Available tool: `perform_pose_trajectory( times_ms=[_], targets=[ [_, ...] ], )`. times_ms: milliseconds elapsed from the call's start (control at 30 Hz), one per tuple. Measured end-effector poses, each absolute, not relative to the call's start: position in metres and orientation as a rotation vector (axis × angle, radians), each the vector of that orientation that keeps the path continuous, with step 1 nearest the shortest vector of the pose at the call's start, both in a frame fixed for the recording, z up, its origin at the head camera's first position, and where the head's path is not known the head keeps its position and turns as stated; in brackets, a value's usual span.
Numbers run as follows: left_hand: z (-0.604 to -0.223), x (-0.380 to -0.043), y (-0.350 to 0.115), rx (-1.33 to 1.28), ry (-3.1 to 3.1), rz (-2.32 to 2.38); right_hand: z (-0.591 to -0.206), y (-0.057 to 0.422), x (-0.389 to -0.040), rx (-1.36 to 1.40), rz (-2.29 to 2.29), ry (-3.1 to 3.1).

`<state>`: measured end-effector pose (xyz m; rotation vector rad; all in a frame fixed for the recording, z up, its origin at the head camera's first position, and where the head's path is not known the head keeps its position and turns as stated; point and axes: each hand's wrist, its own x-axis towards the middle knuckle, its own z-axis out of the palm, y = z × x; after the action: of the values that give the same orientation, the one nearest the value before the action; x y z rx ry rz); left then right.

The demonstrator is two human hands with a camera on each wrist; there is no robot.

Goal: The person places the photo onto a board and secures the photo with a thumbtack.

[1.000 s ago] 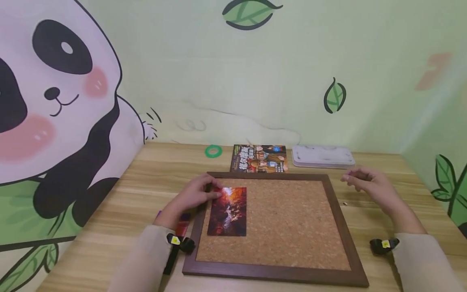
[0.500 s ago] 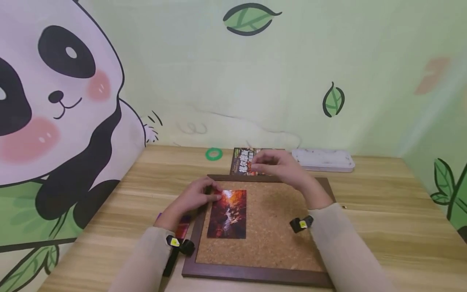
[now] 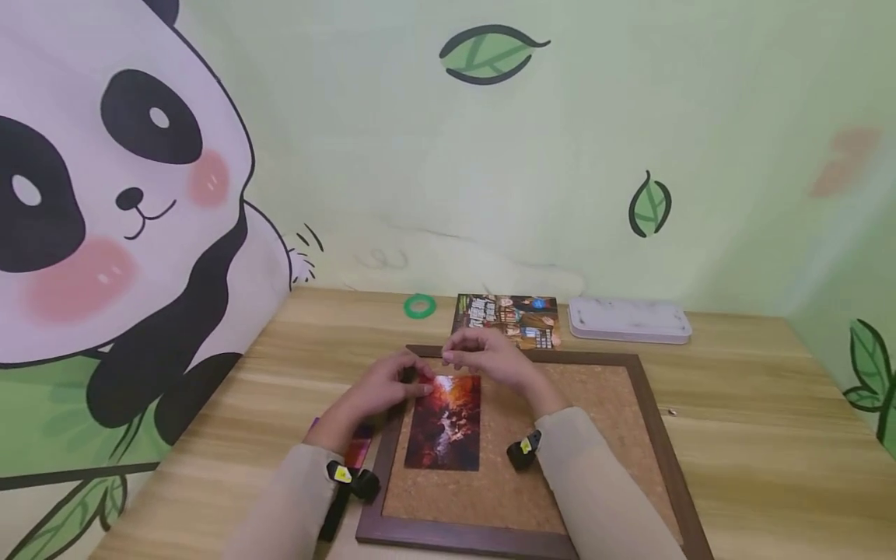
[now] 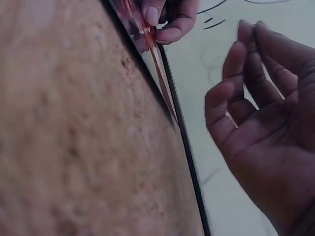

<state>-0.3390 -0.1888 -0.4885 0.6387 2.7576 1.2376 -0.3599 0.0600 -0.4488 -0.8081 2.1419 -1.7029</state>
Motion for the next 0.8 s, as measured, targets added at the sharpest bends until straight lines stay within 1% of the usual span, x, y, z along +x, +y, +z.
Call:
perform_pose_trajectory(
  times_ms=[433,700,800],
  targets=[
    [-0.487,-0.338,-0.191,0.640,2.757,1.266,-0.457,0.062,-0.364,-0.823,-1.675,2.149],
    [-0.487,-0.340,-0.187,0.619,2.753,1.272,-0.461,0.066,-0.364,-0.804,-1.390,2.214],
    [-0.487,-0.340,-0.187,0.607,2.759,1.269,-0.464,0.065,-0.364,-0.843,-1.319,2.245]
  ],
)
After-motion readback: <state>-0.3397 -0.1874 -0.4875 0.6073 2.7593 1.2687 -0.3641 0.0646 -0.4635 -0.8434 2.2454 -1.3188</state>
